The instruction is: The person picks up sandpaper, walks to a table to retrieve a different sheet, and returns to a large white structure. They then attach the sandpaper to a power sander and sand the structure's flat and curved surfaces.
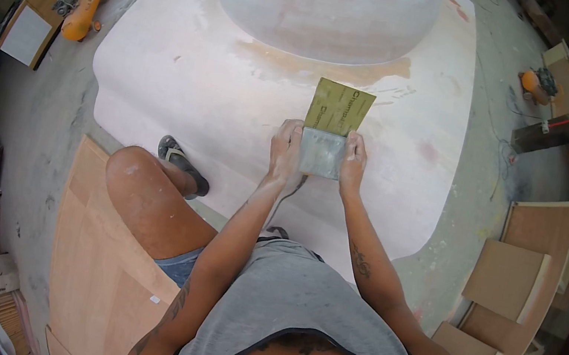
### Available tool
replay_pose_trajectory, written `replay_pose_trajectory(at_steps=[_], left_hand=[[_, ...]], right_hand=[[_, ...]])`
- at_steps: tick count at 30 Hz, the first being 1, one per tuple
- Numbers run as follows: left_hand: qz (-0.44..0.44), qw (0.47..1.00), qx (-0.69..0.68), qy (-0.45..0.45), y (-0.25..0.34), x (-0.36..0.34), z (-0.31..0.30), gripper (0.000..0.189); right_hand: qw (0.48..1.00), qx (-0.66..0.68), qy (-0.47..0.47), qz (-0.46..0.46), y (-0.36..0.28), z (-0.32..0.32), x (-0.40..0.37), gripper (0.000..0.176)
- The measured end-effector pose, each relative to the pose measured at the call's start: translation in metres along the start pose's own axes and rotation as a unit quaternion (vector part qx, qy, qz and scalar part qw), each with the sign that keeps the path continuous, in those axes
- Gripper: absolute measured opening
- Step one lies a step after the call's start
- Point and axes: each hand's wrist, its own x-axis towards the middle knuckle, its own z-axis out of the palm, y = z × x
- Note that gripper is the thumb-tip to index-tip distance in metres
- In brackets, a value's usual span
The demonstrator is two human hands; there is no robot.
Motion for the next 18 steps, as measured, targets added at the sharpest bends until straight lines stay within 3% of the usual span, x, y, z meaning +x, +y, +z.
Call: replay_pose_trajectory(at_steps=[2,5,8,18], left_hand=[[0.058,0.998,-0.004,0.004,-0.002,-0.003,0.001,0.020],[0.077,0.996,0.018,0.033,0.014,-0.005,0.004,0.017],[0.073,0.997,0.018,0.006,0.013,-0.005,0.004,0.016],[0.056,0.995,0.077,-0.012,0.016,0.007,0.000,0.016]], right_hand=[[1.000,-0.016,0.026,0.003,-0.002,0.003,-0.003,0.039],[0.999,-0.026,0.025,-0.003,0.004,0.002,-0.004,0.039],[0.995,-0.055,0.072,-0.039,0.014,0.005,-0.004,0.037],[0.993,-0.061,0.085,-0.061,0.009,0.011,0.004,0.036]])
